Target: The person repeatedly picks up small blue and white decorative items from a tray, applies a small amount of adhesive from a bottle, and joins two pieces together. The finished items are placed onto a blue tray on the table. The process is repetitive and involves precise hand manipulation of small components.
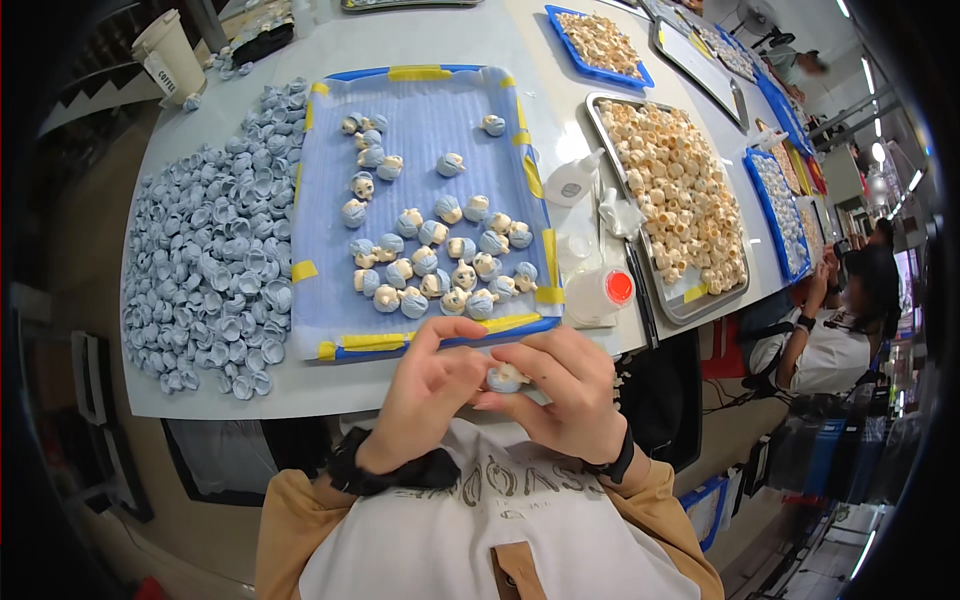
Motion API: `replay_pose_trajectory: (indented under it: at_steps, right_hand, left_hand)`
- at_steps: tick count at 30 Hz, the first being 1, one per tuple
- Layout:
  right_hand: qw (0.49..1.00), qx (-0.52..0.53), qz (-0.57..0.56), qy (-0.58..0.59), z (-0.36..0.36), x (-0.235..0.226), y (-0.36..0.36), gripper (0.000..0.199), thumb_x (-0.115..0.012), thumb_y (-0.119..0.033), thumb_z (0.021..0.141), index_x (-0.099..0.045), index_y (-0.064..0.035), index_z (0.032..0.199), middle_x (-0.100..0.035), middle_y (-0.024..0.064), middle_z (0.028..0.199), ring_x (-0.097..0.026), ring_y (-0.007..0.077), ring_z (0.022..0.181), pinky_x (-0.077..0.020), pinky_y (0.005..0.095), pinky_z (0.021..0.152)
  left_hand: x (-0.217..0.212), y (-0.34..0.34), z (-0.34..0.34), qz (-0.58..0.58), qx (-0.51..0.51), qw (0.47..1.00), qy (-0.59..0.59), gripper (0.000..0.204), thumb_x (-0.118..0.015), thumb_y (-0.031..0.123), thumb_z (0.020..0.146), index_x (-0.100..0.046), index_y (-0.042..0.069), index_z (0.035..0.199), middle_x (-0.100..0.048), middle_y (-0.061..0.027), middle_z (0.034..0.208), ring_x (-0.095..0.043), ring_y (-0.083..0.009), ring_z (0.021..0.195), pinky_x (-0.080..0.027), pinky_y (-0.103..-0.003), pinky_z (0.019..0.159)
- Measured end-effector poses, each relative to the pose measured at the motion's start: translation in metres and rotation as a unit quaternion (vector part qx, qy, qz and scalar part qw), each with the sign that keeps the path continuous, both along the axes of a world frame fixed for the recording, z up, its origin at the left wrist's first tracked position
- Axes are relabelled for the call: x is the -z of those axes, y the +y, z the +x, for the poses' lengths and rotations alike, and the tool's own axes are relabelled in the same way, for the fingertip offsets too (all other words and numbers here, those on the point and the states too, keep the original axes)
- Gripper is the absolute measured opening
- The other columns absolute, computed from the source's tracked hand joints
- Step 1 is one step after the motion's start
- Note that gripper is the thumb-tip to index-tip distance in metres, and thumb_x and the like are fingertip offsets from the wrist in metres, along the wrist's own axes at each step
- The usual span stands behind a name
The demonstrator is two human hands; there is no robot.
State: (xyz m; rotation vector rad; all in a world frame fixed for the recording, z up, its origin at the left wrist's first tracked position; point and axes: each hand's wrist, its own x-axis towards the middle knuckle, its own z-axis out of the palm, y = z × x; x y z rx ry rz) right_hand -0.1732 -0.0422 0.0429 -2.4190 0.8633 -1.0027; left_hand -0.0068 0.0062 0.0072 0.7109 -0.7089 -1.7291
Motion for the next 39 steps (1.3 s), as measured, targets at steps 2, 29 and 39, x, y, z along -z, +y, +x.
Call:
replay_pose_trajectory:
  at_steps: [2, 29, 39]
  right_hand:
    - [0.999, 0.018, 0.047, 0.011, -0.006, -0.001, 0.001, 0.030, -0.073, -0.019, 0.068, -0.061, -0.0015, 0.088, -0.056, 0.0083, 0.076, -0.054, 0.0242, 0.063, -0.0419, 0.0322, 0.053]
    - [0.995, 0.054, 0.031, 0.081, 0.010, 0.013, 0.011, 0.049, -0.069, -0.003, 0.069, -0.054, -0.0039, 0.116, -0.048, 0.0178, 0.116, -0.055, 0.0300, 0.089, -0.0466, 0.0357, 0.072]
    - [0.997, 0.022, 0.053, 0.058, 0.013, 0.010, 0.010, 0.048, -0.071, -0.004, 0.069, -0.055, -0.0033, 0.114, -0.048, 0.0169, 0.115, -0.055, 0.0269, 0.086, -0.0462, 0.0340, 0.070]
  left_hand:
    - [-0.018, 0.015, 0.018, -0.083, -0.086, 0.982, -0.149, 0.048, -0.054, 0.024, 0.090, -0.033, -0.002, 0.123, -0.054, -0.0157, 0.108, -0.057, -0.0201, 0.092, -0.047, -0.032, 0.082]
    - [0.043, 0.082, 0.152, 0.011, -0.344, 0.477, -0.808, 0.112, -0.076, 0.054, 0.058, -0.017, 0.003, 0.139, -0.012, -0.0222, 0.144, -0.006, -0.0437, 0.133, -0.007, -0.061, 0.102]
    - [0.034, 0.082, 0.145, -0.013, -0.348, 0.478, -0.807, 0.108, -0.075, 0.053, 0.059, -0.022, 0.003, 0.137, -0.013, -0.0218, 0.144, -0.005, -0.0428, 0.134, -0.005, -0.062, 0.102]
